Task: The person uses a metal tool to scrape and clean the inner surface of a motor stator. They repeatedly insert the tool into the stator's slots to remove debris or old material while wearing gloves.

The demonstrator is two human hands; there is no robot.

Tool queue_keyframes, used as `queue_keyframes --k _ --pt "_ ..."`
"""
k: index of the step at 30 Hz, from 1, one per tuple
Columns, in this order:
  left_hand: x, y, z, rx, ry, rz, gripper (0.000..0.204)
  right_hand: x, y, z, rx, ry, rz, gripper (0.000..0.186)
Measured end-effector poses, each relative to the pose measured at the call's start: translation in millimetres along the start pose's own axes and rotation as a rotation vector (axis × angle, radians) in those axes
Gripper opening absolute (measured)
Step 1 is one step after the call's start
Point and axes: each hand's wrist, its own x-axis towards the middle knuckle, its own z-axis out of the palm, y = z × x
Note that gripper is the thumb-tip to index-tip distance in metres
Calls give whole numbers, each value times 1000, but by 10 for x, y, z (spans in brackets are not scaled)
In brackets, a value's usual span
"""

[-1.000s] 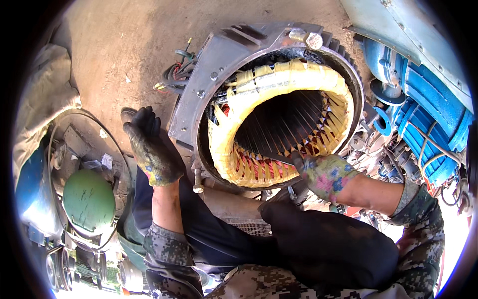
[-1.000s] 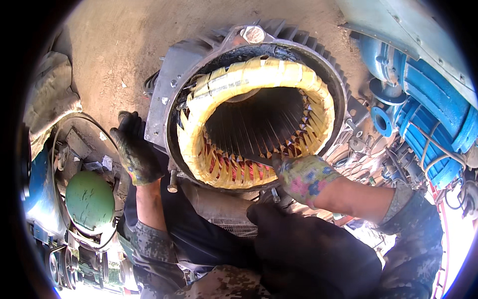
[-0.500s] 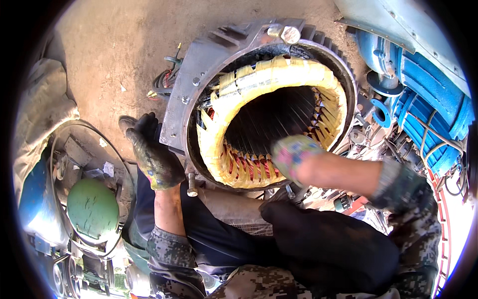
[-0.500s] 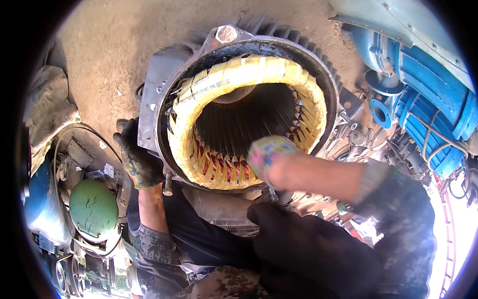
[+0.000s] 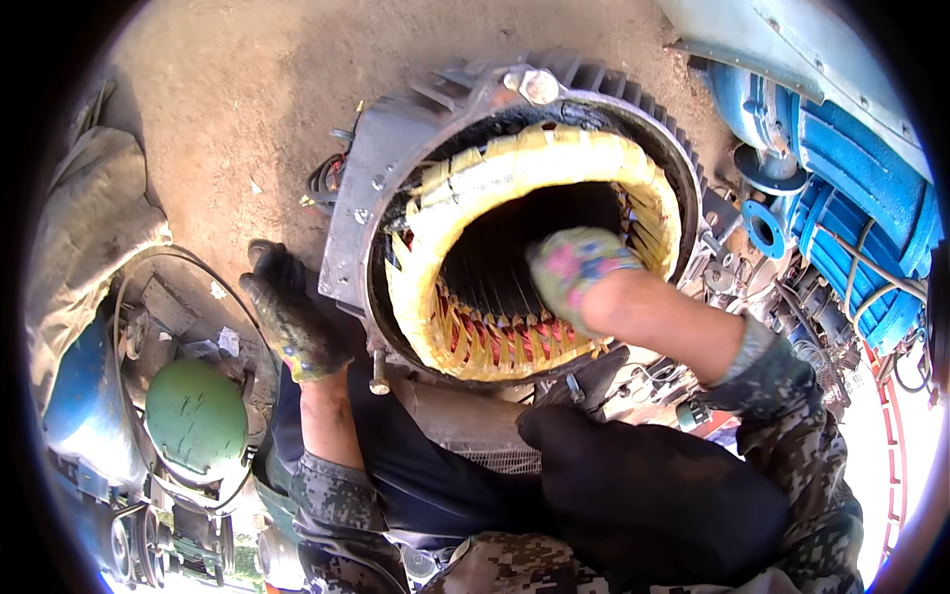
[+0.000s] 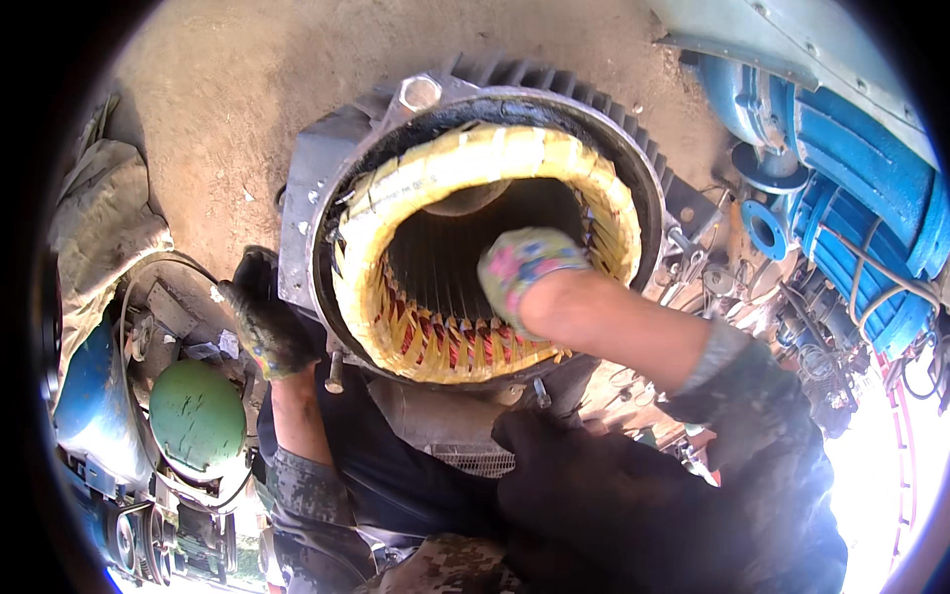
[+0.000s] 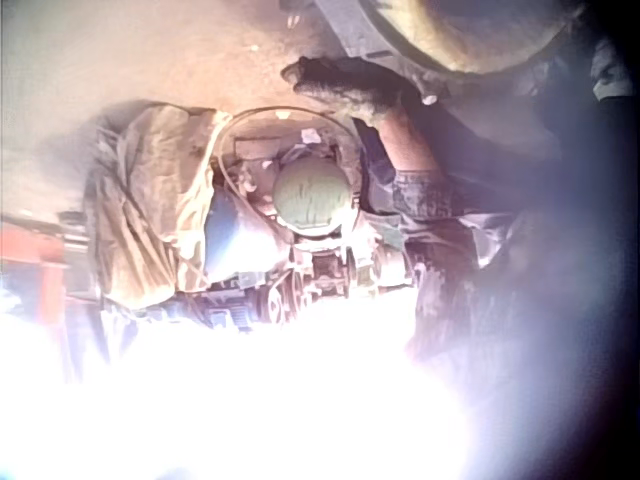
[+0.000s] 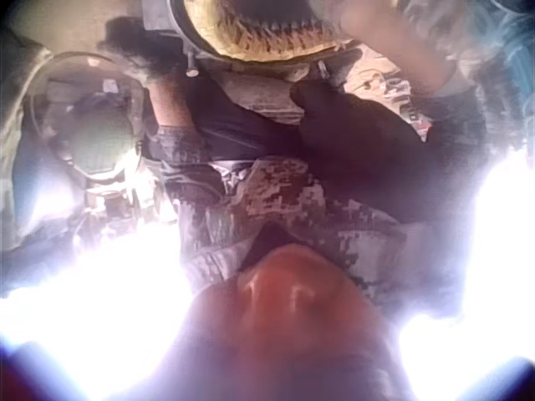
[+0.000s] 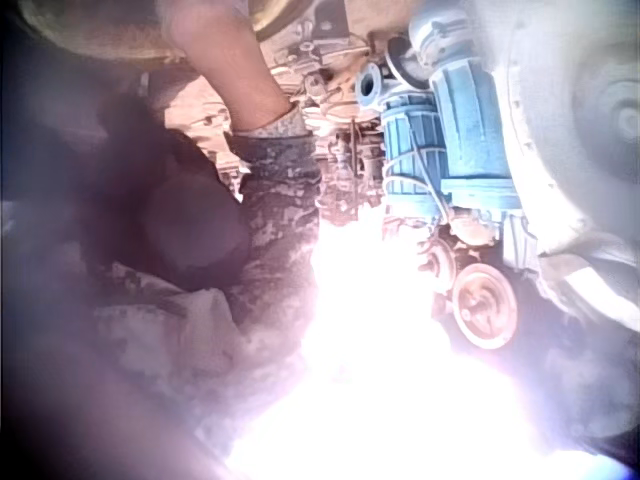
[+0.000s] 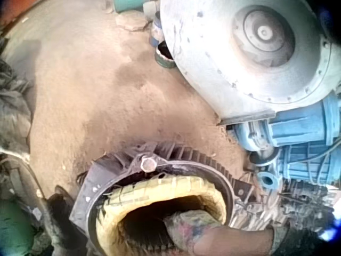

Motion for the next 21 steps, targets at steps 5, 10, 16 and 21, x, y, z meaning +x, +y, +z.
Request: queue_keyframes --k 5,10,16,21 --pt "-176 229 -76 546 1 419 67 -1030 532 197 442 675 -200 34" --pt "-863 996 237 621 -20 1236 50 -1400 686 569 1263 714 -129 23" --pt "-1617 902 1152 1097 -1080 704 28 -1475 734 777 1761 925 -146 34" --pt "-1270 58 1776 1765 -1351 -185 61 -1467 800 770 1811 903 -273 34"
